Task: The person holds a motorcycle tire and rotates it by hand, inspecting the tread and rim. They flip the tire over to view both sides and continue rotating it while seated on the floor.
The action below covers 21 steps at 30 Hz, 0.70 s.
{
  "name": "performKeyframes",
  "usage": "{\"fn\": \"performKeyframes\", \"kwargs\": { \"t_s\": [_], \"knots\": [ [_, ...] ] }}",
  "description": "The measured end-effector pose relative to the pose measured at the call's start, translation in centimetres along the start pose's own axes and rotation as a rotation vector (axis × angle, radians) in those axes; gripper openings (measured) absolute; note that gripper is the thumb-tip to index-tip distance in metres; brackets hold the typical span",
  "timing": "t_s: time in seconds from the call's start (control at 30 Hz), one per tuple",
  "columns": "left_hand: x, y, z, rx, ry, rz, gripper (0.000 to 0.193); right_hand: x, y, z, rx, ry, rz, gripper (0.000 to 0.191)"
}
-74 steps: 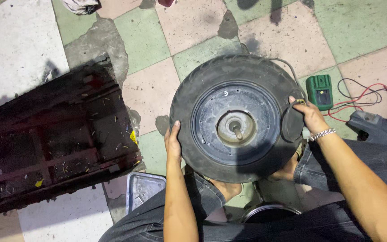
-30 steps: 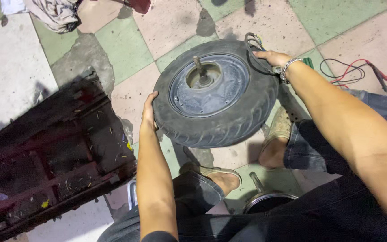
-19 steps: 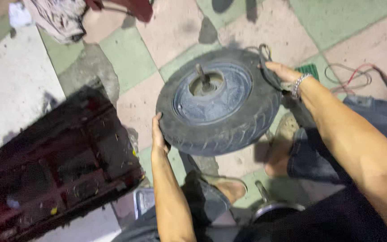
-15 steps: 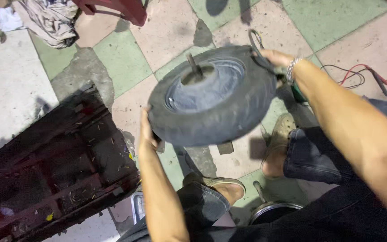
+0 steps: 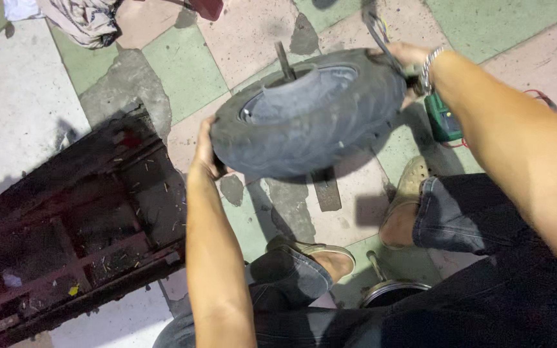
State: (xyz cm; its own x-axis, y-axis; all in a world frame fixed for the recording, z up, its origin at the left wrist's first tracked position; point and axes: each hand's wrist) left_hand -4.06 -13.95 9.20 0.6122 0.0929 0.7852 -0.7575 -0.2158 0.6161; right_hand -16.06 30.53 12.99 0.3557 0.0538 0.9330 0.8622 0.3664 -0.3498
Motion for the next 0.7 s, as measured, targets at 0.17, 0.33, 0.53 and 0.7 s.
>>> {"fn": "performKeyframes", "kwargs": {
  "t_s": [0.17, 0.33, 0.53, 0.7],
  "knots": [
    [0.9, -7.1, -1.1, 0.203, 0.024, -0.195, 0.087, -3.3, 6.2, -0.3, -0.030, 0.006, 0.216, 0.062],
    [0.8, -9.7, -0.5, 0.269, 0.032, -0.116, 0.080, -5.0, 8.8, -0.9, -0.260, -0.154, 0.341, 0.050],
    [-3.2, -5.1, -0.2, 0.051, 0.004, 0.125, 0.074, -4.1, 4.9, -1.2, 0.054, -0.051, 0.171, 0.061],
    [-2.4, -6.5, -1.5, 0.160, 0.128, -0.180, 0.074, -4.1, 7.1, -1.0, -0.059, 0.038, 0.170, 0.070]
  ]
}}
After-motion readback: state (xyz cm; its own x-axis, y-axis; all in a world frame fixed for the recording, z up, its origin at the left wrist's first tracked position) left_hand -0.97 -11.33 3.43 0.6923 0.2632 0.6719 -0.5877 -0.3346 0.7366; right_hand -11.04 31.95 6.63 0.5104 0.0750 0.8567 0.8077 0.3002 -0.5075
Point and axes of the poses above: each hand's wrist, its own x-axis away from the middle knuckle, its own z-axis out of the back of the hand, y = z × x, and after that the axes turned 5 degrees about -z, right-handed
